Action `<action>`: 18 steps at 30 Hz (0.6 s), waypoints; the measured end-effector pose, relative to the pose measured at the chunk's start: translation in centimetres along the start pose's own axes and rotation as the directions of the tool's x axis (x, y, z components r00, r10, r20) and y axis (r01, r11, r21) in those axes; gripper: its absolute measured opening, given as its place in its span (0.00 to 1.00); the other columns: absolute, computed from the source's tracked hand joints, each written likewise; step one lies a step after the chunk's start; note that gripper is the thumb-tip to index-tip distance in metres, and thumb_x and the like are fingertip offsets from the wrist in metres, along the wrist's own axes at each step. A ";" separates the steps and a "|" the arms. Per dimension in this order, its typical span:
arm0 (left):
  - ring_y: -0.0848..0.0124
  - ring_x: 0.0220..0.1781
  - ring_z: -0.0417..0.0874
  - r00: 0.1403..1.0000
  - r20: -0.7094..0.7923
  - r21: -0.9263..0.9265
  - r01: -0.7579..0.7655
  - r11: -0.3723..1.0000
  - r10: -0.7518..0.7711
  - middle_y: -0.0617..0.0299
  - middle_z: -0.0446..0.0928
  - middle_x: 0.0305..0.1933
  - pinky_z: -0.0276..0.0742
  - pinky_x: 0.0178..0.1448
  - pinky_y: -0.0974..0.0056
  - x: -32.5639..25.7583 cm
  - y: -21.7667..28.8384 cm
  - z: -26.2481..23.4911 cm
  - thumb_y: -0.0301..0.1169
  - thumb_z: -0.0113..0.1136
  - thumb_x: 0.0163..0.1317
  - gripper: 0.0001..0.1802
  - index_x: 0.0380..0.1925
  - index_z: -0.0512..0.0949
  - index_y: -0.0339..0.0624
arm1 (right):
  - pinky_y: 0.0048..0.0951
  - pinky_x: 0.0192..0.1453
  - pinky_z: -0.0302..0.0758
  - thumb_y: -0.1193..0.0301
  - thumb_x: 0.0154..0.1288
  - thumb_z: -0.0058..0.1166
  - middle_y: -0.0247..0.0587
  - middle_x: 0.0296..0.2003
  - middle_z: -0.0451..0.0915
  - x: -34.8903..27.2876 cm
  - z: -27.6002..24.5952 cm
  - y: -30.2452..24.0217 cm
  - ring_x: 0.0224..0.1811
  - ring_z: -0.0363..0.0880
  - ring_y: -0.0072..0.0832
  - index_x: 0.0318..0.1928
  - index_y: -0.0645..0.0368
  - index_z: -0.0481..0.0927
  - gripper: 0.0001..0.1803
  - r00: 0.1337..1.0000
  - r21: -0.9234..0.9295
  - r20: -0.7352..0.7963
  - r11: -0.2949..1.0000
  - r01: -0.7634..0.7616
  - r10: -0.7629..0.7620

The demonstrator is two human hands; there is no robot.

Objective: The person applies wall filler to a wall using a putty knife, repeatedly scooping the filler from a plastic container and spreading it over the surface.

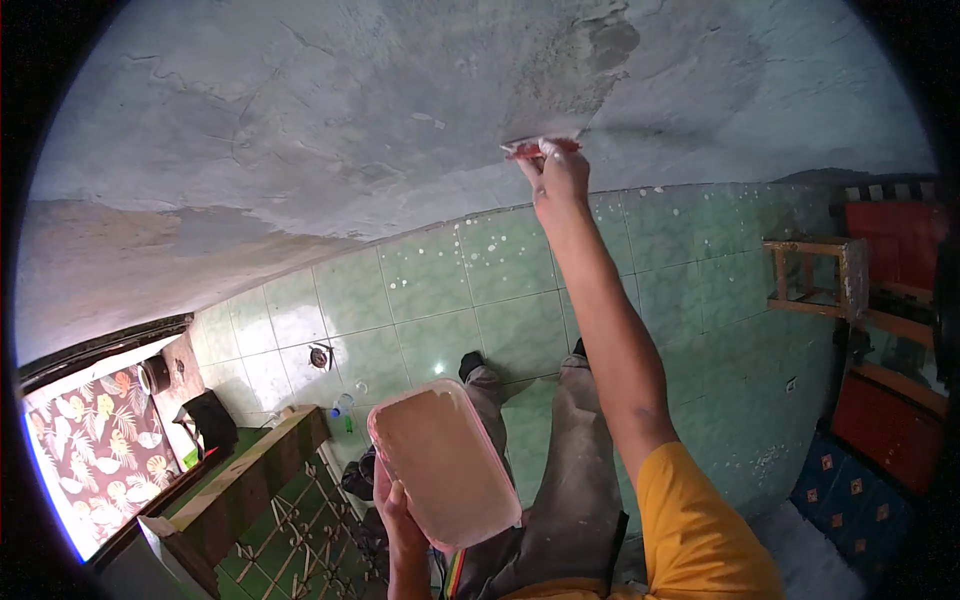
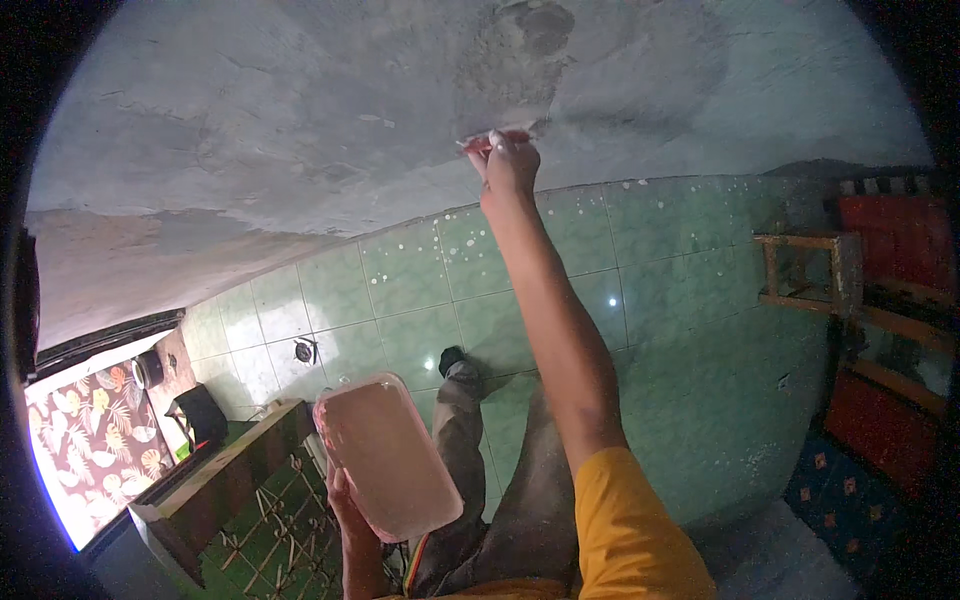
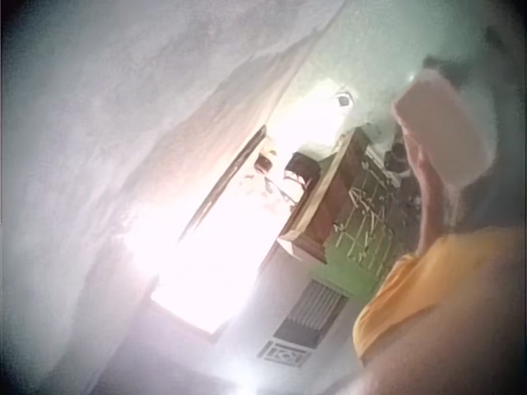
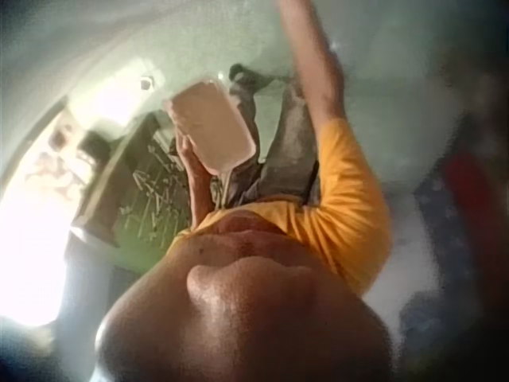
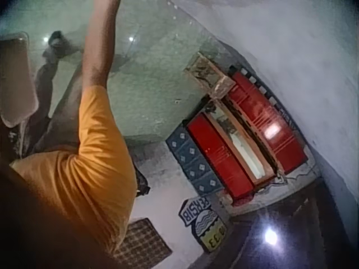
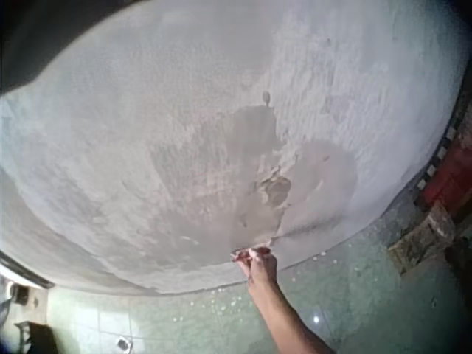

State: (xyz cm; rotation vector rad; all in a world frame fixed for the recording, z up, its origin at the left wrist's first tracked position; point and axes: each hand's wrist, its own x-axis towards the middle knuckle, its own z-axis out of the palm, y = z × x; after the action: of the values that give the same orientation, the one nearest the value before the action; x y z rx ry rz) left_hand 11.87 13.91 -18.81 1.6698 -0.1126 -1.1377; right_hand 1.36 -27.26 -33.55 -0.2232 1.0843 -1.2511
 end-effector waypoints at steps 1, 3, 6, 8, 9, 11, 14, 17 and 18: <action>0.64 0.64 0.72 1.000 0.007 -0.002 -0.001 1.000 0.001 0.53 0.69 0.65 0.68 0.66 0.58 -0.1 0.3 0.1 0.59 0.62 0.55 0.52 0.68 0.59 0.31 | 0.44 0.57 0.83 0.82 0.69 0.46 0.47 0.47 0.77 -1.6 1.3 -1.9 0.47 0.81 0.38 0.51 0.68 0.70 0.11 0.998 0.000 0.037 0.999 0.043 -0.043; 0.64 0.64 0.72 1.000 0.012 -0.007 -0.004 1.000 0.004 0.53 0.69 0.65 0.68 0.66 0.58 -0.1 0.7 0.1 0.59 0.62 0.55 0.52 0.68 0.59 0.31 | 0.44 0.57 0.83 0.82 0.69 0.46 0.47 0.46 0.77 -5.2 2.5 -4.9 0.46 0.81 0.38 0.50 0.69 0.71 0.10 0.993 0.001 0.077 0.996 0.087 -0.087; 0.63 0.64 0.72 1.000 0.012 -0.027 -0.005 1.000 0.005 0.53 0.69 0.65 0.68 0.66 0.58 -0.3 1.2 -0.5 0.58 0.62 0.55 0.52 0.69 0.59 0.31 | 0.44 0.58 0.83 0.82 0.68 0.46 0.48 0.46 0.77 -7.8 1.2 -7.4 0.46 0.82 0.38 0.49 0.70 0.72 0.10 0.973 0.025 0.161 0.986 0.165 -0.166; 0.64 0.64 0.72 1.000 -0.006 0.004 -0.002 1.000 0.002 0.53 0.69 0.65 0.68 0.66 0.59 -0.3 1.2 -0.9 0.58 0.62 0.54 0.52 0.69 0.58 0.31 | 0.45 0.58 0.83 0.81 0.67 0.47 0.49 0.47 0.77 -6.0 -1.2 -6.1 0.47 0.82 0.39 0.50 0.70 0.71 0.12 0.990 -0.020 0.005 0.990 0.139 -0.139; 0.64 0.64 0.72 1.000 0.001 -0.002 -0.001 1.000 0.001 0.53 0.69 0.65 0.68 0.66 0.59 -0.2 1.1 -0.6 0.58 0.62 0.54 0.52 0.69 0.58 0.31 | 0.46 0.58 0.83 0.81 0.67 0.47 0.49 0.47 0.77 -3.6 -3.1 -4.7 0.48 0.82 0.40 0.52 0.69 0.71 0.13 0.996 -0.005 -0.033 0.997 0.082 -0.083; 0.64 0.64 0.72 0.999 0.019 -0.032 0.037 0.999 -0.036 0.54 0.69 0.65 0.69 0.66 0.60 -0.1 0.8 -0.3 0.58 0.62 0.55 0.52 0.69 0.58 0.31 | 0.46 0.59 0.82 0.81 0.68 0.47 0.48 0.46 0.76 0.1 -5.8 -0.9 0.47 0.82 0.39 0.50 0.67 0.71 0.11 0.995 -0.072 -0.090 0.997 0.038 -0.044; 0.65 0.62 0.73 0.999 0.041 -0.021 -0.006 1.000 0.007 0.55 0.70 0.63 0.70 0.64 0.60 0.1 0.2 -0.4 0.59 0.62 0.55 0.52 0.68 0.60 0.32 | 0.45 0.59 0.82 0.82 0.68 0.47 0.48 0.44 0.76 1.9 -4.6 2.7 0.46 0.81 0.37 0.50 0.66 0.71 0.11 1.000 -0.052 -0.015 0.999 -0.003 0.002; 0.65 0.61 0.74 0.998 0.035 -0.037 -0.045 0.998 0.046 0.55 0.71 0.62 0.71 0.63 0.60 0.0 -0.5 -0.9 0.59 0.62 0.55 0.50 0.68 0.61 0.32 | 0.45 0.59 0.82 0.82 0.68 0.46 0.47 0.43 0.77 1.8 -1.6 2.6 0.45 0.81 0.36 0.48 0.67 0.71 0.09 0.999 -0.019 0.037 1.000 -0.001 0.002; 0.65 0.61 0.74 0.998 0.031 -0.034 -0.045 0.998 0.046 0.55 0.71 0.62 0.71 0.63 0.60 0.0 -0.3 -1.1 0.59 0.62 0.55 0.50 0.68 0.61 0.32 | 0.45 0.59 0.82 0.81 0.68 0.46 0.46 0.42 0.77 1.1 -0.2 1.6 0.44 0.81 0.35 0.47 0.67 0.72 0.08 0.999 -0.011 0.031 1.000 0.016 -0.015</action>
State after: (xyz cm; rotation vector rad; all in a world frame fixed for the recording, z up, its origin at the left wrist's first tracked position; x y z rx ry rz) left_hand 12.51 14.79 -19.10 1.6122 -0.1502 -1.1264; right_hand 2.19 -27.57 -35.32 -0.2589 1.0650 -1.2519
